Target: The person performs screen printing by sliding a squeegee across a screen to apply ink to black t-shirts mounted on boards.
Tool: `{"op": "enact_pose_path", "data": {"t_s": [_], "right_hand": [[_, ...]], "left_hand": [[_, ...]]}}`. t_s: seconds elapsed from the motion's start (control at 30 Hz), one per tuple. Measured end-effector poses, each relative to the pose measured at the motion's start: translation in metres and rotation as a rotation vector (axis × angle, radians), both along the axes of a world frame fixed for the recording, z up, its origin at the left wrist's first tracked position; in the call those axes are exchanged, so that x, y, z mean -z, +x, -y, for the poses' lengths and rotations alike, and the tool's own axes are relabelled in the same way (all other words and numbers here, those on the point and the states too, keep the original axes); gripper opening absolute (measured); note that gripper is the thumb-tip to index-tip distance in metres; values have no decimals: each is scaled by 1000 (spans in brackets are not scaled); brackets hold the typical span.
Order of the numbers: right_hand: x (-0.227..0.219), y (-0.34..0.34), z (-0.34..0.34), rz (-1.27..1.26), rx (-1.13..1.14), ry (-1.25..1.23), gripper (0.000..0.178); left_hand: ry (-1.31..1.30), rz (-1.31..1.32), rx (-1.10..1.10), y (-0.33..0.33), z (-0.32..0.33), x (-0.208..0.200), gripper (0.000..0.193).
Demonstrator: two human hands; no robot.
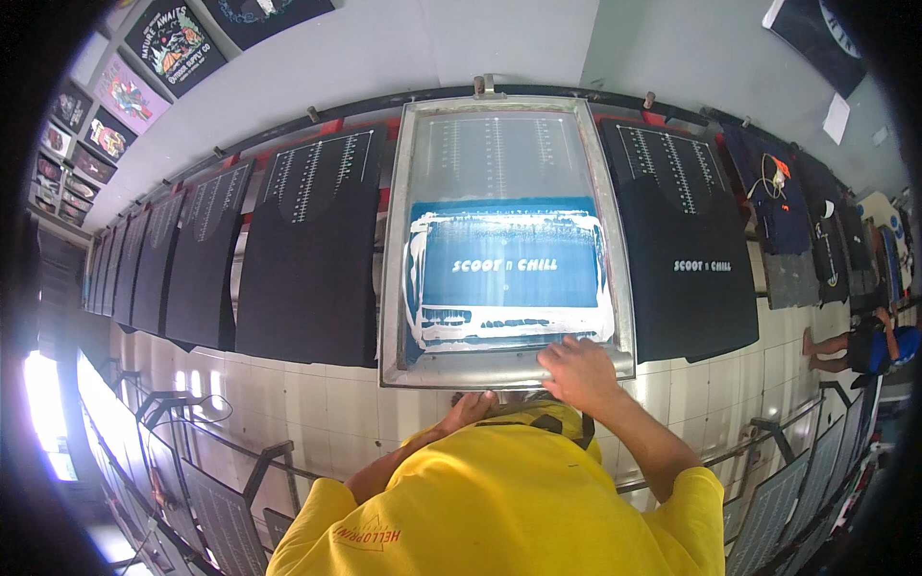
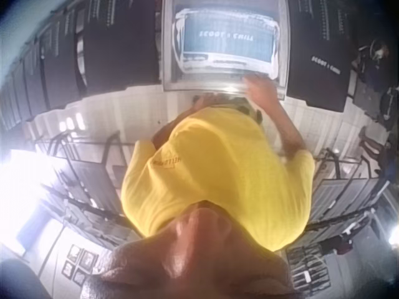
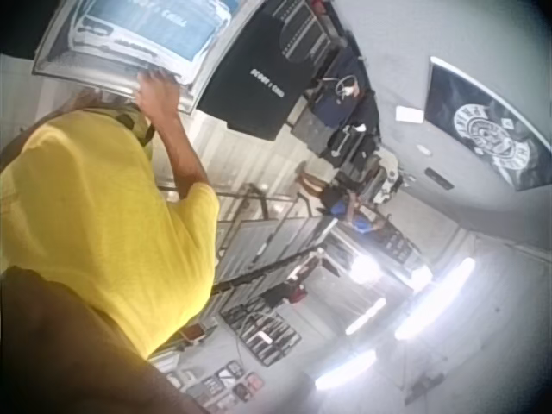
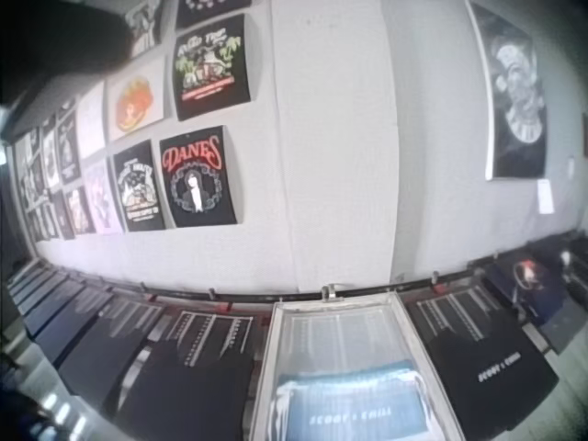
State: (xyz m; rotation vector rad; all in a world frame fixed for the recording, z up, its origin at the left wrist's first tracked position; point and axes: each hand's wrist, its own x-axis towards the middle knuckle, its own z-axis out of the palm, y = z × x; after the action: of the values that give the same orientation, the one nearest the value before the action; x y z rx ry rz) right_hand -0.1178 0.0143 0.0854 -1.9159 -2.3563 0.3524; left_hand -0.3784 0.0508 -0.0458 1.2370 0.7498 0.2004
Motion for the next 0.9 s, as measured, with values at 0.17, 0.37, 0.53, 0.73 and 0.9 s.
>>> {"op": "enact_pose_path", "data": {"t_s": [0.17, 0.37, 0.53, 0.73, 0.9], "right_hand": [[19, -4, 0, 77, 2, 97, 40], [-1, 5, -7, -21, 16, 140, 37], [10, 0, 19, 36, 18, 121, 41], [28, 19, 1, 96, -44, 250, 34], [33, 41, -37, 149, -99, 283, 30]], "left_hand": [[-90, -15, -28, 3, 5, -5, 53], [21, -73, 19, 1, 1, -3, 55], [2, 18, -31, 6, -3, -35, 59], [9, -117, -21, 3, 2, -21, 63], [-54, -165, -15, 4, 1, -52, 61]]}}
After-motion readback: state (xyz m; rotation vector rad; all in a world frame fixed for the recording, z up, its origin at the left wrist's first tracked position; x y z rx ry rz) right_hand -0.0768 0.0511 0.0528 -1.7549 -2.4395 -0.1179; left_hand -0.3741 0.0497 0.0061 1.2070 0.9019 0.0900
